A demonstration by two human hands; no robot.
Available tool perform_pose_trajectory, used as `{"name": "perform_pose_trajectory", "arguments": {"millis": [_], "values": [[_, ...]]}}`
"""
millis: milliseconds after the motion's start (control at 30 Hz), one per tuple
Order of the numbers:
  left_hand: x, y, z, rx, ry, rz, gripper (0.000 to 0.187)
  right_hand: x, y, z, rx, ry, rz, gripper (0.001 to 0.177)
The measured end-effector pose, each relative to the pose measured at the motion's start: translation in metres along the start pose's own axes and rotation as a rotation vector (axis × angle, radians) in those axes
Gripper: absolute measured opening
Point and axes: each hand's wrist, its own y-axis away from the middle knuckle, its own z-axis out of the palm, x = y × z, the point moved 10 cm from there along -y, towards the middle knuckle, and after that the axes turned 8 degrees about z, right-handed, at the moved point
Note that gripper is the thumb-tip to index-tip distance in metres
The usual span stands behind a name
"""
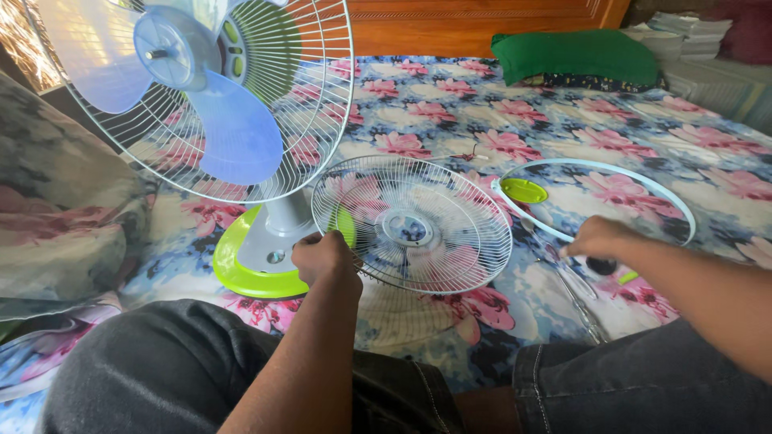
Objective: The person reassembles a small electric fan by attaching the fan blades, securing the front grill with a screw, and fastening the rear grill. The fan is placed on a bed during the process.
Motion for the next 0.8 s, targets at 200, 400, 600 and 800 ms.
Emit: {"name": "perform_pose_trajectory", "arguments": {"millis": [200, 400, 600, 800], "values": [[0.004, 0.003, -0.004, 0.018, 0.09, -0.015, 0.03, 0.015, -0.012, 0.011, 0.096, 0.06, 0.145, 0.057], [0.001, 0.004, -0.002, 0.028, 0.14, -0.051, 0.026, 0.045, 0.001, -0.007, 0.127, 0.104, 0.321, 0.059], [-0.001, -0.004, 0.009, 0.036, 0.173, -0.046, 0.025, 0.005, -0.045, -0.026, 0.383, -0.072, 0.067, 0.061], [-0.004, -0.014, 0.029, -0.012, 0.27, -0.041, 0.025, -0.052, -0.103, -0.003, 0.238, -0.243, -0.333, 0.082]]}}
